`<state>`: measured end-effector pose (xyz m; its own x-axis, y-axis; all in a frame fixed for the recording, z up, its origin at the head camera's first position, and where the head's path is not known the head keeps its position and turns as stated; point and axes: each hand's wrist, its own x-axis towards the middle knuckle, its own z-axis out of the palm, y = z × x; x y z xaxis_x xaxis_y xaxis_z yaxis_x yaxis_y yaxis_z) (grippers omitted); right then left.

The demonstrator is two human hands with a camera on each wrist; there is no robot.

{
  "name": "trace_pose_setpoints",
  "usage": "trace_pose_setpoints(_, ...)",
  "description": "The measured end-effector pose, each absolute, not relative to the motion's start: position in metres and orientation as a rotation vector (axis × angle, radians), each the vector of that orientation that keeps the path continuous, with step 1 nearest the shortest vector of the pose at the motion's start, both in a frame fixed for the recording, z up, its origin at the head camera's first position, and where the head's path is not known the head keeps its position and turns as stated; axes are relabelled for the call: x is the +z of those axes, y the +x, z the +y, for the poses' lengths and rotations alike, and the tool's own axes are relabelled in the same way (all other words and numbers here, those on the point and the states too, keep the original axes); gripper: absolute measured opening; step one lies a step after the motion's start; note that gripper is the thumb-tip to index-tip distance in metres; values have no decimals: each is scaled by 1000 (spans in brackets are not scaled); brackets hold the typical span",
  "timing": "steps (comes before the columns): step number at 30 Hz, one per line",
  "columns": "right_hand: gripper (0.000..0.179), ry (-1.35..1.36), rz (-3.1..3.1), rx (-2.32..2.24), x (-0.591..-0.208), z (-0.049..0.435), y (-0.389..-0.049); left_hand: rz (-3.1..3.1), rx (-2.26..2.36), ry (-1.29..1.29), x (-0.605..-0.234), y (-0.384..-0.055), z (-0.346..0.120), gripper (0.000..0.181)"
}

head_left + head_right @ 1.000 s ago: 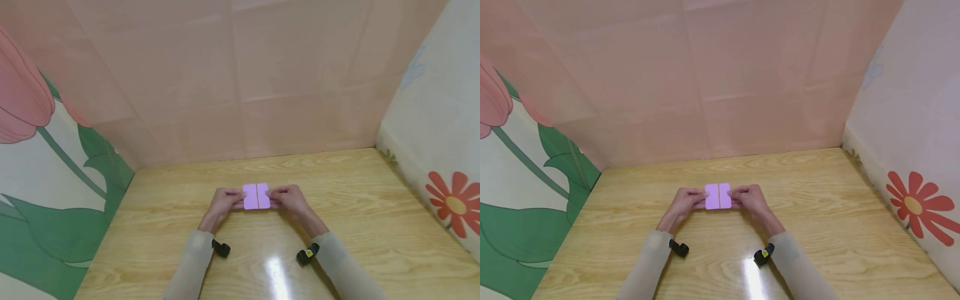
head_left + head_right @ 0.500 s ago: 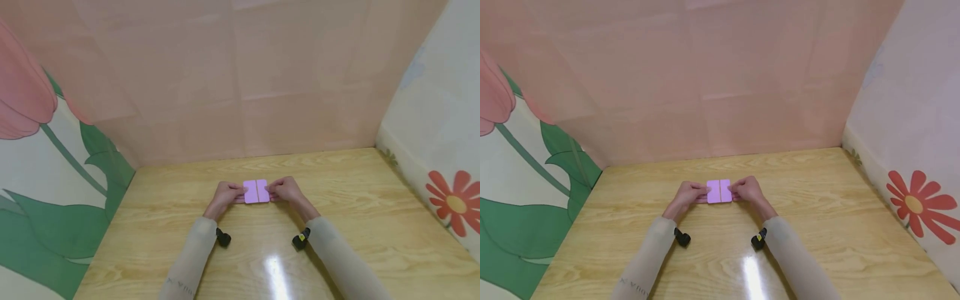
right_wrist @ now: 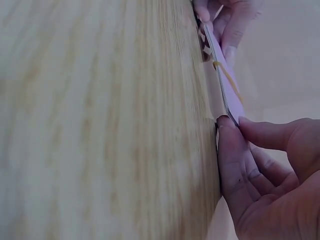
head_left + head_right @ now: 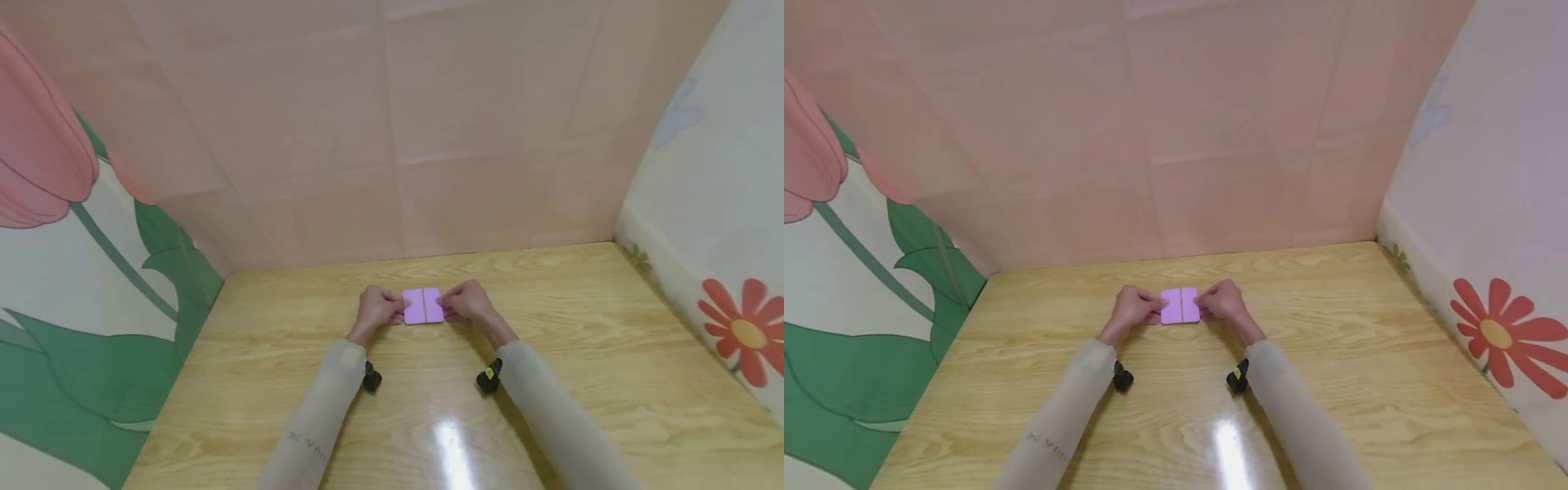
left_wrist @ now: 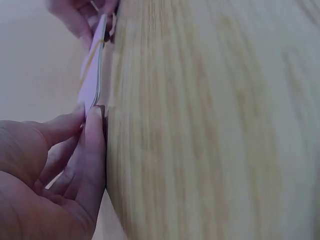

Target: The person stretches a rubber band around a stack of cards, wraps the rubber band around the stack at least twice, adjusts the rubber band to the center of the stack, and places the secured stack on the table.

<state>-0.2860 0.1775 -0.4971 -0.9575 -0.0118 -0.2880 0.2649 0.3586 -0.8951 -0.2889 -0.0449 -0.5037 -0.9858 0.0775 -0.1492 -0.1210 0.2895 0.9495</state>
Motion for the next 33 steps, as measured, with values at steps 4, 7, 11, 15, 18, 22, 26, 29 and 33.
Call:
trace_pose_setpoints(4, 20, 236, 2407, -1611, -494, 177, -289, 2450, 1731, -85, -503, -292, -42, 13)
trace_pose_setpoints(7, 20, 234, 2432, -1606, -492, 178, -290, 2491, 1709, -109, -502, -295, -39, 12)
trace_pose_setpoints(11, 18, 227, 2463, -1588, -492, 178, -289, 2502, 1697, -126, -503, -294, -37, 11)
trace_pose_setpoints(15, 17, 229, 2464, -1548, -494, 176, -287, 2525, 1652, -130, -504, -291, -38, 10)
trace_pose_setpoints(18, 16, 216, 2466, -1534, -494, 174, -287, 2553, 1637, -118, -505, -290, -41, 10)
trace_pose_setpoints(22, 15, 214, 2486, -1526, -494, 173, -288, 2574, 1634, -109, -505, -290, -43, 10)
trace_pose_setpoints(26, 15, 221, 2499, -1515, -494, 172, -288, 2577, 1616, -119, -505, -290, -44, 10)
trace_pose_setpoints(29, 16, 215, 2508, -1507, -495, 172, -287, 2575, 1610, -123, -506, -290, -44, 10)
trace_pose_setpoints(33, 16, 212, 2513, -1503, -494, 172, -286, 2571, 1621, -112, -505, -290, -44, 9)
